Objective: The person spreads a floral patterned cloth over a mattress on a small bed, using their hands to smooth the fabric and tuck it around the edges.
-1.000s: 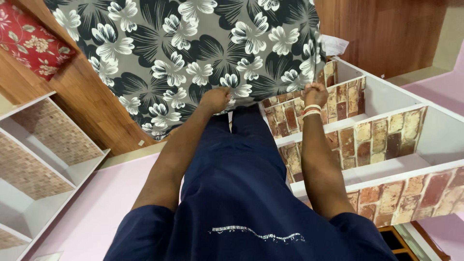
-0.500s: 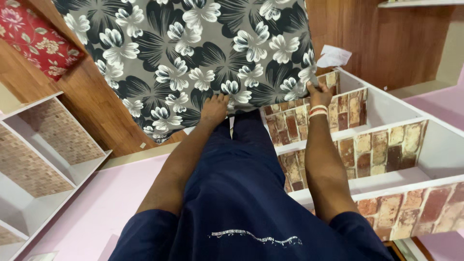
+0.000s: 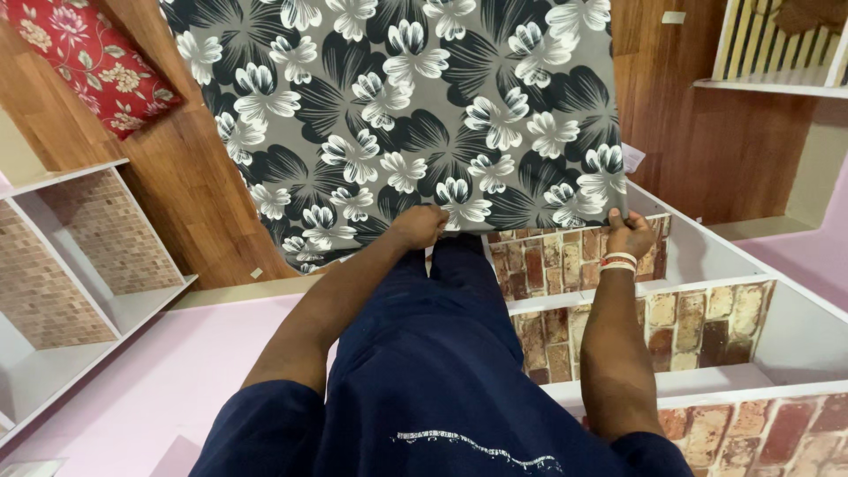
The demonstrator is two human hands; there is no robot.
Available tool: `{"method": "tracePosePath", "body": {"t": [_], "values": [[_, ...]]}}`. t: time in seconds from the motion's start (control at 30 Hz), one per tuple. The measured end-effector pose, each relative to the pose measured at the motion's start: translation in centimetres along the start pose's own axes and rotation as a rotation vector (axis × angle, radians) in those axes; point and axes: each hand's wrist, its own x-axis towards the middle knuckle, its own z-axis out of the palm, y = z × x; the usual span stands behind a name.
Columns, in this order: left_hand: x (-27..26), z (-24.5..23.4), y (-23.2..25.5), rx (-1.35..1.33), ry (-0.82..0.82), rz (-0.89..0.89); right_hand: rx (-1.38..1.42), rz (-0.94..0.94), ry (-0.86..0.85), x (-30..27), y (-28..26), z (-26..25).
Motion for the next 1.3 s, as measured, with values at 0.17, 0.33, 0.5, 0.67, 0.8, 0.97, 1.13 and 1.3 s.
{"method": "tracePosePath", "body": {"t": [0.17, 0.33, 0.5, 0.67, 0.8, 0.97, 1.13, 1.3], "values": [[-0.6, 0.5, 0.6, -0.048, -0.066, 0.001, -0.119, 0.134, 0.119, -1.3, -1.2, 1.2], [-0.4, 1.6, -1.4, 0.051, 0.031, 0.044, -0.47, -0.016, 0.274, -0.9, -2.6, 4.5], [-4.9, 1.3, -4.9, 0.131, 0.273, -0.074, -0.659, -0.547, -0.068, -4.8, -7.2, 9.3], [-10.9, 2.5, -11.5, 0.291, 0.466, -0.311, -0.805, -0.788, -0.795, -14.9, -10.2, 19.0], [-13.4, 3.7, -15.2, 0.32, 0.396, -0.451, -1.088, -1.166, -0.948, -20.8, -8.2, 24.4], [-12.8, 4.4, -17.6, 0.232, 0.381, -0.352, -1.238, -1.223, -0.867, -20.2, -3.6, 26.6], [-13.0, 5.4, -19.0, 0.134, 0.289, -0.293, -1.19, -1.229, -0.981, -19.7, -3.5, 25.2], [-12.2, 7.7, -20.3, 0.077, 0.307, -0.223, -1.242, -1.144, -1.041, -20.2, -5.0, 25.5]]}}
